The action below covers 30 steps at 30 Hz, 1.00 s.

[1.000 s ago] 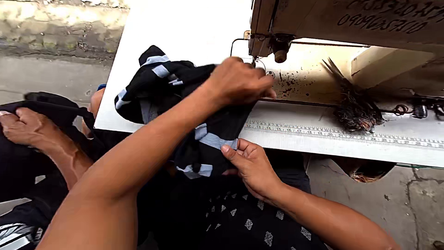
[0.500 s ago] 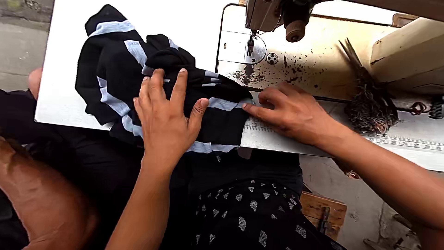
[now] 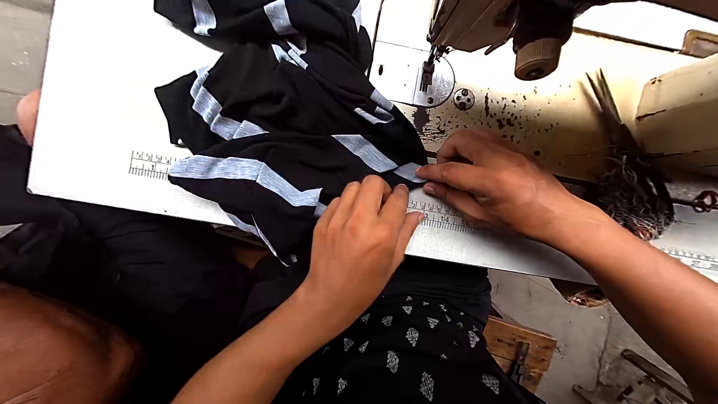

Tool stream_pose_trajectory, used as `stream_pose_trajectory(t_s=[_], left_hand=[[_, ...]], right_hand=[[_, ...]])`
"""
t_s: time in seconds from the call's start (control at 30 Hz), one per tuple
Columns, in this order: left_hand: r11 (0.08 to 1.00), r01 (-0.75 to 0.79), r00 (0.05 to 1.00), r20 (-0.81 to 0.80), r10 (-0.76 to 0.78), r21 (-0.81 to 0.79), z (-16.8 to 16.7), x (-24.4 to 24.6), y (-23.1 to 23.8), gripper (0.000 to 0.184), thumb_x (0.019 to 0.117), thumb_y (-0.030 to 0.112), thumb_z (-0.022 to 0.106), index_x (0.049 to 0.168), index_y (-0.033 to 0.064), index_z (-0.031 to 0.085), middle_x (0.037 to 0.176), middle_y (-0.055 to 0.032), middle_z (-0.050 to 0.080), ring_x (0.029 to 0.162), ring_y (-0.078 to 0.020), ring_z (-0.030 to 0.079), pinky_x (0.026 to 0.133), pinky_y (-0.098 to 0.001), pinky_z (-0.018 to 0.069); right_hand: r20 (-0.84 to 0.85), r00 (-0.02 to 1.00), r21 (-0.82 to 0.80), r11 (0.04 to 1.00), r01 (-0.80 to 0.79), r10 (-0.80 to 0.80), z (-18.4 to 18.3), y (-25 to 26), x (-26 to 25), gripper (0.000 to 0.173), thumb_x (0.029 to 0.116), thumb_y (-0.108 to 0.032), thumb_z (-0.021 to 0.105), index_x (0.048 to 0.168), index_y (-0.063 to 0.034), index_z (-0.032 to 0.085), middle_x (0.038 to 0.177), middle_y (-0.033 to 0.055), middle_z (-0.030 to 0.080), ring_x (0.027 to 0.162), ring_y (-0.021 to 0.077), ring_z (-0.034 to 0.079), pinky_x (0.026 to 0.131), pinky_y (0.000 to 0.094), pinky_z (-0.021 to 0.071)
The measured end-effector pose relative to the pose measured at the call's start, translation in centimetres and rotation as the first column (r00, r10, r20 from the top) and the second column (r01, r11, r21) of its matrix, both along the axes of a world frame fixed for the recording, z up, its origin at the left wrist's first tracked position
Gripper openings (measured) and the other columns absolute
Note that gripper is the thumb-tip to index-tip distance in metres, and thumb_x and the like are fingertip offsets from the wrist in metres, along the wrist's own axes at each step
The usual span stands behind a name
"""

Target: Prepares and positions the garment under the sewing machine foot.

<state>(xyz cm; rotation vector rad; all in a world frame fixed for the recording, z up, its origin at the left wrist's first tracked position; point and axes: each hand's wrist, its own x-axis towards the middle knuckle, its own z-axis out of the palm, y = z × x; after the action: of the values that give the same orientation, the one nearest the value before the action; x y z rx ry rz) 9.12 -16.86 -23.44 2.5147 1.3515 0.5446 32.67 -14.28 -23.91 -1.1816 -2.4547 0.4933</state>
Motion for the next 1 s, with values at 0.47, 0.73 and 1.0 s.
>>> stream_pose_trajectory(t_s=[0.47,0.73,1.0], left_hand=[[0.989,-0.037,0.998,0.034,0.043,-0.146,0.0,0.1,1.4,0.025,0.1031,0.025,0.055,0.099,0.0091,0.074,0.085,-0.0054,0.061,0.075,-0.0209,0.063,0.060,-0.0357,0.0490],[0.987,0.024,1.000,0.017,-0.022,-0.160,0.9,-0.3,2.4,0.018,0.0954,0.017,0.060,0.098,0.0129,0.077,0.085,-0.0032,0.062,0.075,-0.0190,0.063,0.057,-0.0346,0.0490],[0.998,0.064,0.995,-0.074,-0.063,0.011,0.4,-0.1,1.4,0.018,0.0989,0.015,0.061,0.100,0.0077,0.078,0.090,-0.0097,0.064,0.081,-0.0265,0.063,0.057,-0.0350,0.0470]], right_hand=[[-0.030,0.986,-0.072,0.985,0.159,-0.161,0.2,0.0,-1.0,0.020,0.0999,-0.024,0.060,0.098,-0.0128,0.077,0.091,0.0042,0.063,0.089,0.0173,0.060,0.075,0.0310,0.0469],[-0.050,0.975,-0.204,0.958,0.201,-0.215,1.1,0.3,-1.4,0.014,0.0952,-0.021,0.065,0.100,-0.0190,0.078,0.091,-0.0017,0.062,0.083,0.0102,0.059,0.070,0.0274,0.0483],[0.126,0.989,0.046,0.995,-0.084,0.078,1.5,1.4,0.2,0.026,0.0956,-0.009,0.057,0.104,-0.0178,0.080,0.096,0.0108,0.066,0.085,0.0301,0.064,0.068,0.0456,0.0476]])
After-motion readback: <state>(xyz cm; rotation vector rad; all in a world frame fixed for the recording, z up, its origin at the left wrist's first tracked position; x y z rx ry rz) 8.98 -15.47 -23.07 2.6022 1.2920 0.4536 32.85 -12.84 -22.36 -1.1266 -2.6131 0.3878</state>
